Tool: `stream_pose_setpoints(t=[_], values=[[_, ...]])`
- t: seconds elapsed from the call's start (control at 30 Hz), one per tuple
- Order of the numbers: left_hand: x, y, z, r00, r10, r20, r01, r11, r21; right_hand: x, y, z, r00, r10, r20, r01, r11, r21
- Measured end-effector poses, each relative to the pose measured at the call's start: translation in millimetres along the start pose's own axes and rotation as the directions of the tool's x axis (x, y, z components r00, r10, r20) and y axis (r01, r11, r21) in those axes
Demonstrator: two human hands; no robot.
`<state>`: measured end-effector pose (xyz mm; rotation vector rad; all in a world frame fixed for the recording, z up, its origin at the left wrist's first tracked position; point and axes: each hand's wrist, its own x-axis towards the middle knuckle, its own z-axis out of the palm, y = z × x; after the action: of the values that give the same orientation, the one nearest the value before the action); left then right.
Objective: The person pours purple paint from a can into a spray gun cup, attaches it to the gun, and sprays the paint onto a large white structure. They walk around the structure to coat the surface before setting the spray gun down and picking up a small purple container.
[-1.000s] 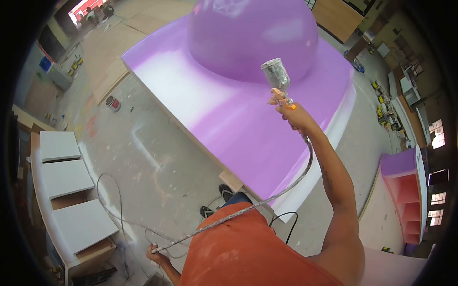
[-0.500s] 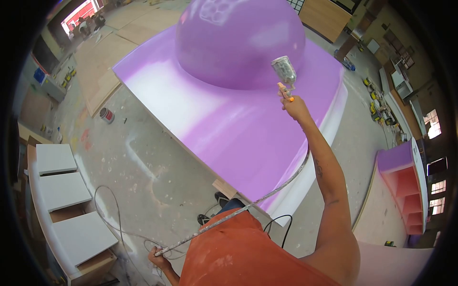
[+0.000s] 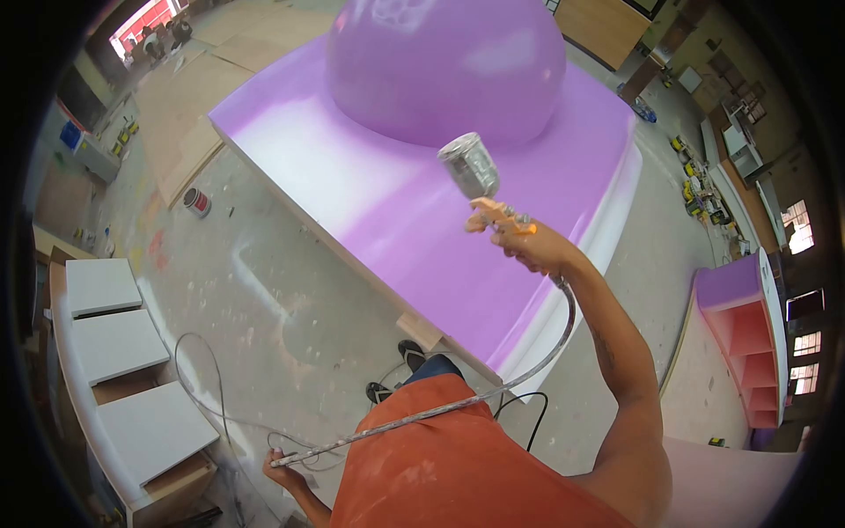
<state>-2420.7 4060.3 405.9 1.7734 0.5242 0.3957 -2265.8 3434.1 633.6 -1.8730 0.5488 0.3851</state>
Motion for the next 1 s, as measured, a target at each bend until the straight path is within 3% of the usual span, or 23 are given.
stream_pose_setpoints(t=[0.1,0.17,0.23,0.3,0.43,0.5,0.63,0.7,0.73,0.87,0.93,1.0], values=[[9.6,-3.4,-14.7,0.999,-0.006,-0.035,0.006,1.0,-0.002,-12.7,-3.6,19.1,0.99,0.055,0.126,-0.058,0.998,0.017],[15.6,0.2,-21.5,1.0,-0.004,-0.024,0.004,1.0,-0.004,-20.4,-5.9,28.7,0.948,-0.009,0.319,-0.033,0.992,0.125],[17.3,4.2,-31.1,0.998,-0.033,-0.052,0.028,0.996,-0.085,-26.9,-4.0,39.8,0.939,-0.017,0.344,-0.045,0.984,0.17],[20.4,4.8,-37.7,0.997,-0.032,-0.066,0.029,0.999,-0.039,-24.2,-0.3,42.3,0.921,-0.093,0.379,-0.005,0.968,0.251],[21.0,0.4,-39.0,0.999,0.012,-0.039,-0.012,1.0,-0.009,-21.8,4.7,45.7,0.92,-0.024,0.391,-0.061,0.977,0.204],[22.5,-9.1,-40.1,0.999,-0.004,-0.044,0.003,1.0,-0.027,-22.4,1.0,54.2,0.937,0.111,0.33,-0.134,0.99,0.048],[17.6,-15.1,-32.6,0.996,-0.005,-0.088,-0.002,0.997,-0.074,-11.2,23.9,58.7,0.972,0.098,0.213,-0.111,0.992,0.053],[13.2,-13.5,-30.9,0.996,-0.026,-0.088,0.018,0.996,-0.082,-17.0,8.4,48.7,0.998,0.004,0.06,-0.005,1.0,0.025],[11.3,-11.7,-29.0,0.995,-0.047,-0.088,0.039,0.995,-0.089,-10.0,12.8,37.8,0.997,0.071,0.009,-0.071,0.997,0.008],[4.0,6.5,-7.0,0.997,-0.066,-0.037,0.065,0.997,-0.042,12.1,17.3,-9.3,0.988,0.067,-0.139,-0.06,0.997,0.051],[6.2,-12.8,-8.3,0.994,0.066,0.088,-0.077,0.989,0.127,36.1,32.9,-33.7,0.948,0.077,-0.309,-0.036,0.99,0.137],[7.0,-4.0,3.3,0.981,0.104,0.164,-0.137,0.97,0.199,55.1,40.5,-55.2,0.928,0.074,-0.366,-0.042,0.994,0.097]])
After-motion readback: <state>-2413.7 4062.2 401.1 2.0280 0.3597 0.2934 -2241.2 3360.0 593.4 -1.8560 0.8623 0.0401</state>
